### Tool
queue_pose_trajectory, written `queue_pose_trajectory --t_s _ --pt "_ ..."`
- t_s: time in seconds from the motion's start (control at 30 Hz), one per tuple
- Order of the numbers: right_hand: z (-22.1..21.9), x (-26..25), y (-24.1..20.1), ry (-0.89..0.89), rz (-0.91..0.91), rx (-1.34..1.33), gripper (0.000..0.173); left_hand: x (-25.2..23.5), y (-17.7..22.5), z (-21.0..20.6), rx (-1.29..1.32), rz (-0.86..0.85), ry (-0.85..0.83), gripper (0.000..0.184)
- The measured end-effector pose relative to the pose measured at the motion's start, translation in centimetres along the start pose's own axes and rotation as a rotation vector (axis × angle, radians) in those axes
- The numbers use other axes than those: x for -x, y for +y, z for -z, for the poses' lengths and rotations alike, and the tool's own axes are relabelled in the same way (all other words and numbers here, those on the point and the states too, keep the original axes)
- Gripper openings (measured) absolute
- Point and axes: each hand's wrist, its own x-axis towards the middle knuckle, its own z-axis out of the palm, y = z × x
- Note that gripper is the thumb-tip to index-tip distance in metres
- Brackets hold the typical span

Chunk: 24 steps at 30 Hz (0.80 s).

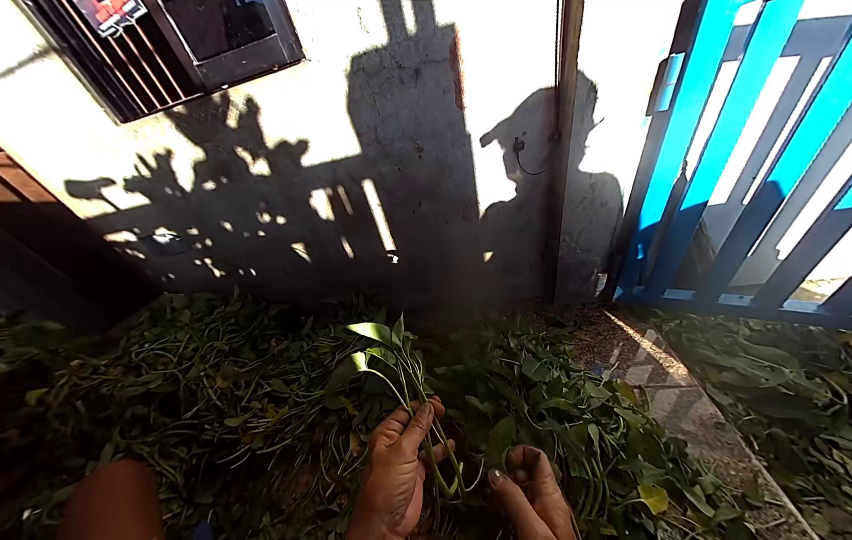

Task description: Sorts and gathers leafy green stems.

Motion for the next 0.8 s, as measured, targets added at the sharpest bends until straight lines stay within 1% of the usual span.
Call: queue_pose_trajectory --t_s 0.03,0.07,0.13,0.17,0.23,0.33,0.4,0.47,0.57,0.63,0.7,0.73,0.77,0.8 --pt "0.1 -0.3 -0.2 -0.008 -0.015 0.038 0.028 0.3 -0.1 0.0 -0.026 0.021 -0.060 0.019" --pt "0.1 -0.8 -0.2 -0.030 -0.012 0.029 0.026 0.5 -0.4 -0.2 -0.049 0.037 -0.120 0.019" --pt "0.1 -2.0 0.0 -0.123 -0.028 -0.066 0.020 0.8 -0.9 -0.3 -0.053 0.053 -0.212 0.019" --pt "0.1 -2.5 0.3 -0.174 -0.045 -0.111 0.020 0.8 -1.0 -0.3 -0.040 0.060 -0.243 0.019" --pt "0.4 -3.3 0.7 -0.277 -0.096 -0.168 0.024 0.5 -1.0 -0.1 -0.010 0.064 -0.279 0.019" --pt "0.8 -3.7 0.9 -0.410 -0.123 -0.153 0.018 0.4 -1.3 0.1 -0.025 0.053 -0.270 0.019" --pt "0.7 -3.6 1.1 -0.444 -0.099 -0.099 0.019 0.5 -1.3 0.1 -0.057 0.034 -0.227 0.020" --pt "0.7 -3.4 1.3 -0.459 -0.035 0.066 0.022 0.5 -1.2 -0.1 -0.070 0.005 -0.132 0.020" --pt "1.6 -2.6 2.0 -0.522 0.031 0.361 0.037 0.1 -0.6 0.3 -0.075 -0.060 0.028 0.019" --pt "2.5 -2.1 2.0 -0.602 -0.022 0.341 0.038 -0.2 0.3 0.7 -0.065 -0.044 0.115 0.019" --pt "3.0 -1.6 1.7 -0.653 -0.056 0.216 0.031 -0.1 1.1 0.8 -0.068 -0.001 0.173 0.020" --pt "3.1 -1.5 1.7 -0.659 -0.028 0.178 0.028 -0.1 1.3 0.9 -0.082 0.000 0.193 0.022" --pt "3.2 -1.4 1.9 -0.650 0.045 0.205 0.027 -0.1 1.4 1.0 -0.088 -0.011 0.206 0.023" --pt "3.2 -1.3 2.1 -0.625 0.167 0.321 0.027 -0.1 1.4 1.1 -0.075 -0.024 0.209 0.024"
